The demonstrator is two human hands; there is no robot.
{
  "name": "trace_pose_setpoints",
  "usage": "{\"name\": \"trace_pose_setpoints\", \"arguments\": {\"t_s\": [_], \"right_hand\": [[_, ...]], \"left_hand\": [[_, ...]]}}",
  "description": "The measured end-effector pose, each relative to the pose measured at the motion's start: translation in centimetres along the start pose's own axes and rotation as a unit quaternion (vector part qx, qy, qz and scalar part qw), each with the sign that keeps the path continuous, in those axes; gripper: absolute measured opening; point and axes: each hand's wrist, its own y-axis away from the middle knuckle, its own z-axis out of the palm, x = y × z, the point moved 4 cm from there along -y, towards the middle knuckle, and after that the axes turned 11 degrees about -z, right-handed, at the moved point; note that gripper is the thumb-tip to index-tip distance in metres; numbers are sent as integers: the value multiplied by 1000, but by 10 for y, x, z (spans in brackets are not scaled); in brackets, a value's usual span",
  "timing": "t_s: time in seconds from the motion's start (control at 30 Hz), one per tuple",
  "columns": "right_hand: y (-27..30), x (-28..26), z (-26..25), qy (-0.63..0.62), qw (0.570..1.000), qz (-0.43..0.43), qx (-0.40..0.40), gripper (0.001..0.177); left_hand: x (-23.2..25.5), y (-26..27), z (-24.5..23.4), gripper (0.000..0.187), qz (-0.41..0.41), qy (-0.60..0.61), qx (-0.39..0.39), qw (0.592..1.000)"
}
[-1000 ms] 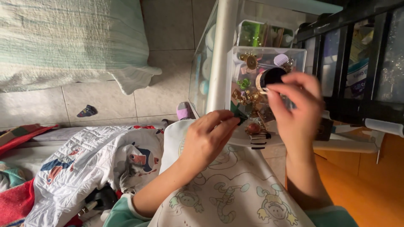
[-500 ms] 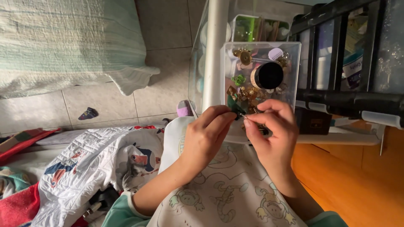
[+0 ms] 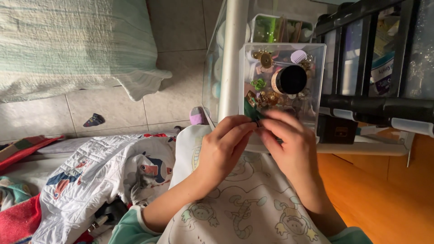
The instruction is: Organizing small pieces of jewelry and earrings into a storage container and a small black box.
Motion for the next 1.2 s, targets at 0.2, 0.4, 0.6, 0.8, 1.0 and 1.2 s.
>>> {"name": "trace_pose_setpoints", "arguments": {"t_s": [0.2, 0.4, 0.6, 0.8, 1.0, 1.2], "right_hand": [[5, -16, -17, 92, 995, -41, 7, 23], [7, -11, -36, 42, 996, -75, -8, 22], [-2, -20, -40, 12, 995, -102, -22, 23], [-11, -22, -45, -8, 996, -83, -25, 27], [-81, 17, -33, 146, 988, -44, 38, 18], [-109, 54, 27, 399, 913, -66, -46, 41]], "left_hand": [[1, 4, -1, 29, 4, -1, -21, 1000], [16, -17, -9, 81, 101, -10, -26, 994], [18, -19, 8, 86, 178, -38, -37, 983], [-5, -10, 24, 77, 138, 33, -72, 987], [-22, -11, 29, 77, 152, 42, -60, 986], [-30, -10, 33, 84, 134, 58, -91, 985]]}}
